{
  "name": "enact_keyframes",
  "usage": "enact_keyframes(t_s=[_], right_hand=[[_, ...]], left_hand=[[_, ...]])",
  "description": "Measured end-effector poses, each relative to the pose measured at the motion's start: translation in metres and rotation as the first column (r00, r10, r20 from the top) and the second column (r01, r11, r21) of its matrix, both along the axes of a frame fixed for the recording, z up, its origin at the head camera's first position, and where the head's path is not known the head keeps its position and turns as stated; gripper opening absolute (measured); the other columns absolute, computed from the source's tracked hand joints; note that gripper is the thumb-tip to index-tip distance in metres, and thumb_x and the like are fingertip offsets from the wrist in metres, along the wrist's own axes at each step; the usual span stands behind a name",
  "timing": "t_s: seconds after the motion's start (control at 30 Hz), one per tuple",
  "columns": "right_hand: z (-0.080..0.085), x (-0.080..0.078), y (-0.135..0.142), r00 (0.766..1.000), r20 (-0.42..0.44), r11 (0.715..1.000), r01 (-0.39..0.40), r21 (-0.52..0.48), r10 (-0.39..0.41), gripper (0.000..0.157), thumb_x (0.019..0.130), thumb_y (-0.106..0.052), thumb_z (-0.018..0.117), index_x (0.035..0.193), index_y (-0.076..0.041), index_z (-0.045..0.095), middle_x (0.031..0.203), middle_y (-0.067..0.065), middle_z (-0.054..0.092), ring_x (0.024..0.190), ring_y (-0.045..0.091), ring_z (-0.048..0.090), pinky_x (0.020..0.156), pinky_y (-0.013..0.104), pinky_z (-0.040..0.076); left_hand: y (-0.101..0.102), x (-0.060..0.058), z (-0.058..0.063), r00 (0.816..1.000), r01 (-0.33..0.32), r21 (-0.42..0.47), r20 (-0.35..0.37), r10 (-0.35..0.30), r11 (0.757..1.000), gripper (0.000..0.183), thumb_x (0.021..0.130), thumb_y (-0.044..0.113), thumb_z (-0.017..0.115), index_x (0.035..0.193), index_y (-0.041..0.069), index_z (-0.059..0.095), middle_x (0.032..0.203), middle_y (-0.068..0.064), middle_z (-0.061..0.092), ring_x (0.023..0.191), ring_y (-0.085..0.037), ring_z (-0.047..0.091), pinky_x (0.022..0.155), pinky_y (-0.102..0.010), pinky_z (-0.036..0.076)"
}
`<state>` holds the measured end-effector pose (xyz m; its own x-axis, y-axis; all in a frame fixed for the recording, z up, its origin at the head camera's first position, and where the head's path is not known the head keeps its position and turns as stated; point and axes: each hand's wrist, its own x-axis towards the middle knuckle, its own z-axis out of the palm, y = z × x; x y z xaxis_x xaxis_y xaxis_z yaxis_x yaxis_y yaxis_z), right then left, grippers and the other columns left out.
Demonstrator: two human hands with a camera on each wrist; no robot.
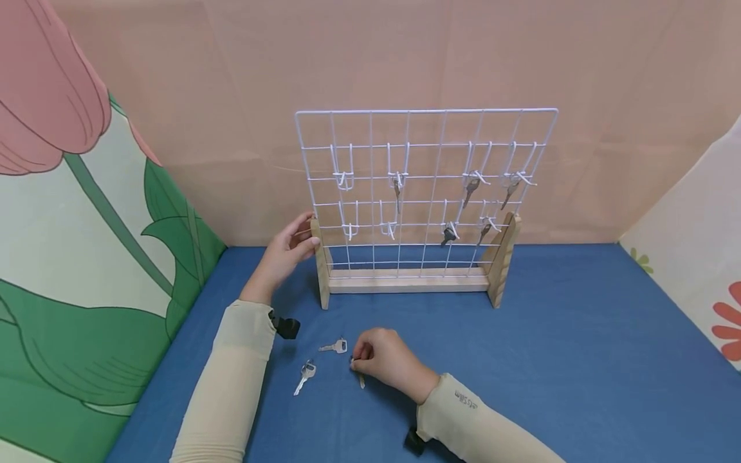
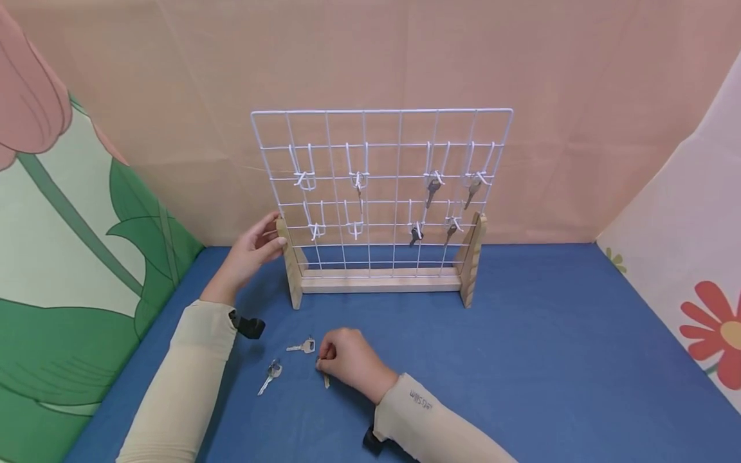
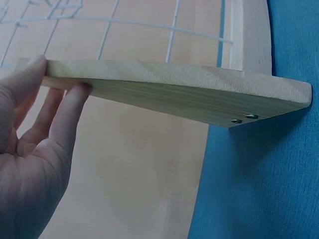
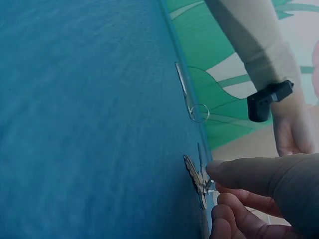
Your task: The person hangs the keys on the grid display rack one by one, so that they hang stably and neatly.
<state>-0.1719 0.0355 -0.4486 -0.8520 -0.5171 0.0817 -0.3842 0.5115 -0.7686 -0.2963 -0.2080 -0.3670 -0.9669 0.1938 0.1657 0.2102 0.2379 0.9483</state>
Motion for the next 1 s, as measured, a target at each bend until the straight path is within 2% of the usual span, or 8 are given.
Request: enact_keyframes(t_s=[0.37, 0.6, 0.73, 1.0], right_hand=[[0.0, 0.003, -0.006, 1.0, -0.013, 1.0, -0.003, 0.002, 0.003, 0.02, 0.084, 0.001, 0.079, 0.072, -0.01, 0.068, 0.063, -0.008, 0.057, 0.057, 0.003, 0.051, 0.051, 0.02, 0.046], [0.002, 0.002, -0.004, 1.0, -0.021, 1.0, 0.004, 0.005, -0.004, 0.019, 0.088, -0.001, 0.076, 0.074, -0.012, 0.069, 0.067, -0.008, 0.058, 0.059, 0.004, 0.052, 0.052, 0.02, 0.047], [0.007, 0.0, -0.001, 0.996, -0.088, 1.0, 0.018, -0.003, -0.018, 0.017, 0.091, -0.002, 0.074, 0.078, -0.012, 0.069, 0.073, -0.006, 0.058, 0.065, 0.004, 0.052, 0.057, 0.021, 0.049], [0.029, 0.0, 0.009, 0.972, -0.22, 0.997, 0.073, -0.04, -0.08, 0.007, 0.095, -0.008, 0.072, 0.089, -0.013, 0.071, 0.081, -0.005, 0.057, 0.07, 0.007, 0.051, 0.06, 0.021, 0.049]], left_hand=[[0.001, 0.001, 0.0, 1.0, -0.001, -0.007, 0.003, 0.001, 1.0, 0.065, 0.103, 0.017, 0.061, 0.16, 0.024, 0.032, 0.155, -0.016, 0.042, 0.138, -0.033, 0.046, 0.106, -0.049, 0.046], [0.001, 0.003, 0.001, 1.0, -0.002, -0.004, 0.01, 0.002, 1.0, 0.065, 0.103, 0.017, 0.061, 0.161, 0.025, 0.031, 0.155, -0.016, 0.042, 0.138, -0.033, 0.046, 0.107, -0.048, 0.046], [0.001, 0.004, 0.001, 1.0, -0.009, -0.005, 0.009, 0.009, 1.0, 0.065, 0.103, 0.018, 0.061, 0.161, 0.025, 0.031, 0.155, -0.016, 0.042, 0.138, -0.033, 0.046, 0.107, -0.047, 0.046], [0.002, 0.001, -0.001, 1.0, -0.015, -0.015, 0.0, 0.015, 1.0, 0.065, 0.103, 0.018, 0.062, 0.161, 0.024, 0.032, 0.154, -0.017, 0.043, 0.137, -0.033, 0.047, 0.107, -0.047, 0.046]])
